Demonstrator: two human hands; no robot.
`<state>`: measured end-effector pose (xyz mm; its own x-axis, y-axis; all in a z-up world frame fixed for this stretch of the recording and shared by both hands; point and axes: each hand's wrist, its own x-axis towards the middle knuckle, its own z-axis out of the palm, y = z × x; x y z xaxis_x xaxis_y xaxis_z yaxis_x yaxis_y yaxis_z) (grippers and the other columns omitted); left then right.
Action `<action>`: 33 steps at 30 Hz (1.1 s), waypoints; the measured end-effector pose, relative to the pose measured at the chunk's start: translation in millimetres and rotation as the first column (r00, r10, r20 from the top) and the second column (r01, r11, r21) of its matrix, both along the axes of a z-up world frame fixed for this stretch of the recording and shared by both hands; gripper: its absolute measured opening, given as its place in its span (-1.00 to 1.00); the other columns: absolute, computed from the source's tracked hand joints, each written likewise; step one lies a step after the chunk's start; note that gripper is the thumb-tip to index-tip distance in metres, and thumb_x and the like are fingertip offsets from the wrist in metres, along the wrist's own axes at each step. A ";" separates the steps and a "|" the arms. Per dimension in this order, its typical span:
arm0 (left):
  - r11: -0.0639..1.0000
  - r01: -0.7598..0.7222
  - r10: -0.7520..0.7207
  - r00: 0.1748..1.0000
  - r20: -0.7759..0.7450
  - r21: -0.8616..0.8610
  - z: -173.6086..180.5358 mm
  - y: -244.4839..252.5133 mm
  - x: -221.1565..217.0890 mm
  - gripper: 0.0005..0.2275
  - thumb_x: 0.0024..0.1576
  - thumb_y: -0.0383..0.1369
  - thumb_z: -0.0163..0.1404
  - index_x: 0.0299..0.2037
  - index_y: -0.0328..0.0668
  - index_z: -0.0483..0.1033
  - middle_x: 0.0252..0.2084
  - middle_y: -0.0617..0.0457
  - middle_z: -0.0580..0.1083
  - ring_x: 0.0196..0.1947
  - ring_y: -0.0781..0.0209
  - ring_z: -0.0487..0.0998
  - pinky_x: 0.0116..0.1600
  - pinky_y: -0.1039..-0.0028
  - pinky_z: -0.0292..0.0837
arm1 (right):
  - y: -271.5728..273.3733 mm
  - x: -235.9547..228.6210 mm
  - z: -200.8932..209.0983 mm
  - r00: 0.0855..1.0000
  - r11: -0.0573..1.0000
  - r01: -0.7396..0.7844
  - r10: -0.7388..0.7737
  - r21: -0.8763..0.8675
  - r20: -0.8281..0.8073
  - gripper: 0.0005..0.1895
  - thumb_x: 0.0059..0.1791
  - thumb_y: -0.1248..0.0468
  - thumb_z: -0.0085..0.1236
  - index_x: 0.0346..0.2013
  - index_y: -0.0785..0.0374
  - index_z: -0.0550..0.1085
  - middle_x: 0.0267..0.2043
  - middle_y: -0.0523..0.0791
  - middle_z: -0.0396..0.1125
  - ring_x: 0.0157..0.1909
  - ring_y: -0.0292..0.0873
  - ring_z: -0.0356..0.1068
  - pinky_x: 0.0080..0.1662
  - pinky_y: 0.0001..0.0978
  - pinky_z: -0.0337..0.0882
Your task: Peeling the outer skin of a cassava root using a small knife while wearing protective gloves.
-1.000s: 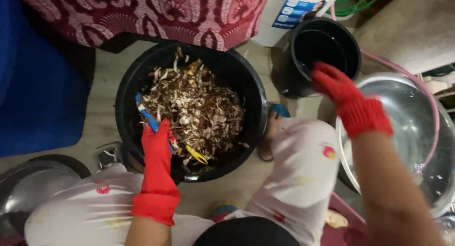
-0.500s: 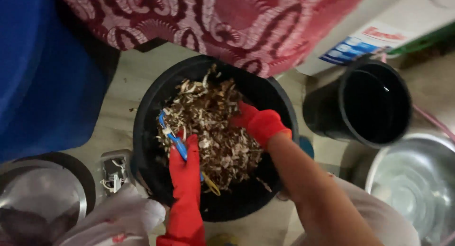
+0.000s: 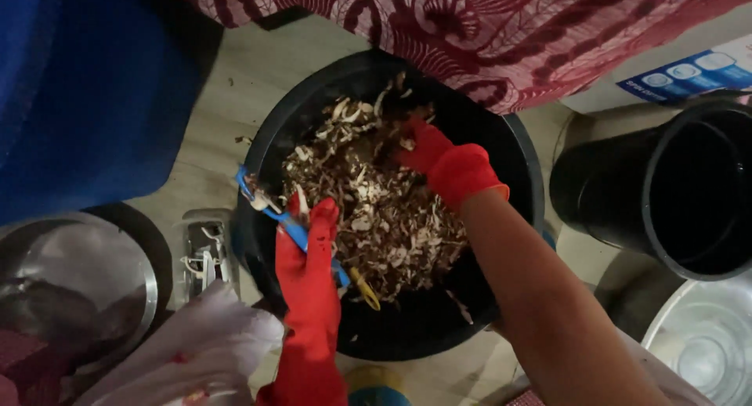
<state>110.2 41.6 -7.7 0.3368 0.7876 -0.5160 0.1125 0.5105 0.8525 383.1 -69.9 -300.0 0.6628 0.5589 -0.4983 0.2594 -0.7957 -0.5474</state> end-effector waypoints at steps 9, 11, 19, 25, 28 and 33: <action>0.996 0.086 -0.086 0.994 0.068 0.014 -34.2 3.5 -20.4 -0.53 0.17 -0.22 0.16 0.32 0.03 0.42 -0.04 -0.02 0.64 -0.19 0.25 0.69 -0.47 0.60 0.52 | -16.1 -129.6 94.9 0.976 0.886 0.208 -0.214 0.414 -0.033 -0.42 -0.22 -0.07 0.47 0.03 -0.03 0.54 -0.06 -0.03 0.47 0.02 0.01 0.48 0.05 -0.21 0.52; 0.995 0.093 -0.095 0.992 0.085 0.035 -52.8 6.3 -28.5 -0.56 0.20 -0.19 0.14 0.30 0.03 0.46 -0.02 -0.06 0.62 -0.22 0.22 0.68 -0.56 0.57 0.50 | -21.8 -157.6 138.0 0.978 0.950 -0.016 -0.049 0.313 0.201 -0.55 -0.18 0.18 0.31 -0.03 -0.36 0.56 0.02 -0.17 0.36 0.02 0.06 0.47 0.05 -0.07 0.53; 0.997 0.059 -0.069 0.972 0.225 0.052 -90.9 -13.7 -40.3 -0.53 0.18 -0.28 0.20 0.32 0.03 0.42 -0.04 -0.06 0.63 -0.08 0.15 0.69 0.03 0.51 0.61 | -106.6 -239.4 182.7 0.702 0.385 0.595 -0.677 0.706 -0.223 -0.58 -0.23 0.56 0.14 -0.17 0.08 0.53 0.07 -0.07 0.28 0.03 0.01 0.32 -0.01 -0.33 0.41; 0.985 0.169 -0.171 0.960 0.221 0.025 -148.2 -20.9 -54.4 -0.56 0.16 -0.26 0.24 0.26 0.03 0.48 -0.08 -0.10 0.63 -0.09 0.07 0.69 0.07 0.42 0.62 | -171.0 -284.9 45.2 0.615 0.486 0.572 -0.787 0.661 0.047 -0.58 -0.28 0.21 0.54 -0.25 0.11 0.48 -0.14 -0.04 0.43 -0.05 -0.05 0.44 0.01 -0.28 0.48; 0.954 0.294 -0.298 0.951 0.081 0.053 -157.1 -18.9 -57.6 -0.67 0.15 -0.16 0.22 0.10 0.10 0.57 -0.20 -0.01 0.64 -0.26 0.20 0.68 -0.14 0.48 0.60 | -152.4 -294.0 85.8 0.296 0.125 0.924 -0.833 0.360 -0.468 -0.23 -0.28 0.06 0.61 0.05 0.25 0.37 0.07 0.15 0.30 0.12 0.10 0.32 0.04 -0.02 0.52; 0.931 0.356 -0.354 0.934 0.047 -0.079 -243.1 -26.1 -86.6 -0.68 0.21 -0.20 0.14 0.10 -0.13 0.48 -0.39 -0.20 0.57 -0.57 0.04 0.62 -0.47 0.31 0.63 | -147.6 -282.8 129.3 -0.110 -0.195 0.979 -0.734 0.052 -0.670 -0.38 -0.12 0.27 0.41 0.19 0.26 0.38 0.30 0.27 0.10 0.26 0.33 0.18 -0.09 0.16 0.62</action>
<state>23.6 15.5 -250.8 0.6032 0.5673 -0.5607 0.2739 0.5130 0.8135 100.3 -217.5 -170.7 0.5586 -0.2712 -0.7838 -0.7155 0.3204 -0.6208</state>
